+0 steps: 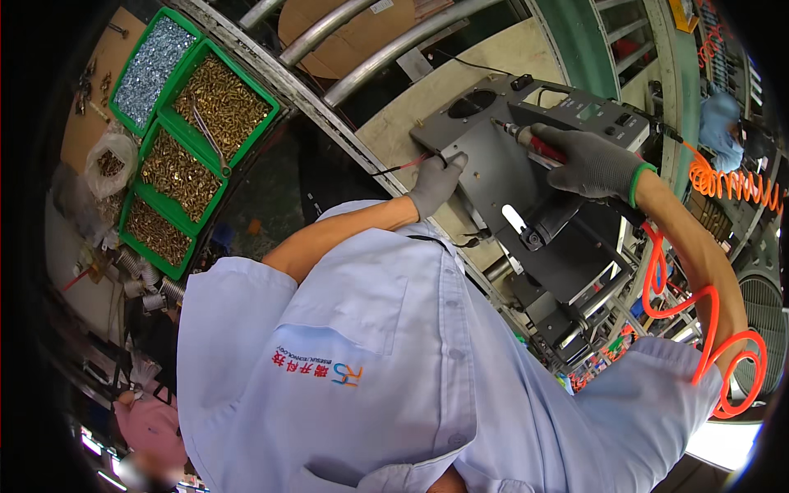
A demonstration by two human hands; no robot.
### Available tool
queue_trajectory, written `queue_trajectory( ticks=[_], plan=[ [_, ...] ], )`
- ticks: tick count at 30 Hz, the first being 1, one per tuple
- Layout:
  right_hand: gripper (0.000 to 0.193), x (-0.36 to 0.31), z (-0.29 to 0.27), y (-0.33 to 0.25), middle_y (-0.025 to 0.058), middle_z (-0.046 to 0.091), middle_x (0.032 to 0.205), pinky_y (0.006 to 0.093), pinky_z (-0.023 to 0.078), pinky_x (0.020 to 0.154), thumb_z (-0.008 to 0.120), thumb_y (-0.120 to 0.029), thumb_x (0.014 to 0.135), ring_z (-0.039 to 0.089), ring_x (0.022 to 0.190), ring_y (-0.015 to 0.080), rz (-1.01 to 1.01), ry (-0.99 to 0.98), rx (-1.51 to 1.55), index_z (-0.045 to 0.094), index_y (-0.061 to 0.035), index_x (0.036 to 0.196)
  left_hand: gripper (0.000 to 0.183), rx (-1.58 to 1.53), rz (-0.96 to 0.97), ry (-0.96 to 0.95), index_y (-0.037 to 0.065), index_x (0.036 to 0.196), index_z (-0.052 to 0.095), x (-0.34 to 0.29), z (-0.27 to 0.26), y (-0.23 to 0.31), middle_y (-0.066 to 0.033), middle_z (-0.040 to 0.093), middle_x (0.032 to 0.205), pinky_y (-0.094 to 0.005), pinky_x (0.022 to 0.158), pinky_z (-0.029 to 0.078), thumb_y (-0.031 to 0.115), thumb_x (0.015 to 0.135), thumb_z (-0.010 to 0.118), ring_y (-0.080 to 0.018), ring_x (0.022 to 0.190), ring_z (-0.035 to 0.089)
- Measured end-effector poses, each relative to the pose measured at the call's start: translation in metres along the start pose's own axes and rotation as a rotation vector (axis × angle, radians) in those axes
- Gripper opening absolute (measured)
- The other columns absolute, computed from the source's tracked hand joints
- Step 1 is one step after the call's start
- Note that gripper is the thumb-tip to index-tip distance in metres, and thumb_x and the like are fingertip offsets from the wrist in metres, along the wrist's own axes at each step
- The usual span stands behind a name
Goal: Assembling a metal housing unit using a pneumatic screwdriver.
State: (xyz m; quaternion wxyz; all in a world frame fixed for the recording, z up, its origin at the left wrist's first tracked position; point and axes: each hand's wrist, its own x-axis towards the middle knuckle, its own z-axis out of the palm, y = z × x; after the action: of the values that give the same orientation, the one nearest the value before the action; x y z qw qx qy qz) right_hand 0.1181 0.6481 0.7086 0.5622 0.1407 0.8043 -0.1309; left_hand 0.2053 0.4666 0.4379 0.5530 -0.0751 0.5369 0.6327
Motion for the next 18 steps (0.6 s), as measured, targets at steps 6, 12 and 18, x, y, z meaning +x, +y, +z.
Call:
queue_trajectory(
  ticks=[6,12,18],
  plan=[
    [0.072,-0.001,-0.006,-0.007,0.0234,0.065,0.101,0.0370,0.050,0.079,0.057,-0.018,0.075,0.066,0.086,0.0329,0.035,-0.035,0.045,0.037,-0.0102,0.144,0.035,-0.018,-0.091,-0.003,-0.003,0.102,0.066,0.000,-0.001,0.002,-0.0066,0.066,0.085,-0.0320,0.074,0.047,0.030,0.093,0.060,-0.0146,0.079,0.058],
    [0.045,0.002,-0.003,0.000,0.0213,0.064,0.092,0.0427,0.048,0.076,0.056,-0.018,0.079,0.065,0.087,0.0350,-0.011,0.008,0.080,0.051,-0.0125,0.122,0.036,0.021,-0.079,-0.006,-0.003,0.102,0.066,-0.006,-0.001,0.014,-0.0063,0.065,0.084,-0.0326,0.075,0.047,0.032,0.093,0.060,-0.0155,0.079,0.058],
    [0.050,0.006,-0.006,0.000,0.0197,0.065,0.091,0.0415,0.050,0.077,0.059,-0.019,0.077,0.065,0.085,0.0339,0.014,0.008,0.075,0.051,-0.0108,0.125,0.036,0.056,-0.033,0.011,-0.003,0.100,0.066,-0.002,-0.001,0.007,-0.0074,0.066,0.086,-0.0324,0.075,0.047,0.032,0.093,0.060,-0.0165,0.079,0.059]
  ],
)
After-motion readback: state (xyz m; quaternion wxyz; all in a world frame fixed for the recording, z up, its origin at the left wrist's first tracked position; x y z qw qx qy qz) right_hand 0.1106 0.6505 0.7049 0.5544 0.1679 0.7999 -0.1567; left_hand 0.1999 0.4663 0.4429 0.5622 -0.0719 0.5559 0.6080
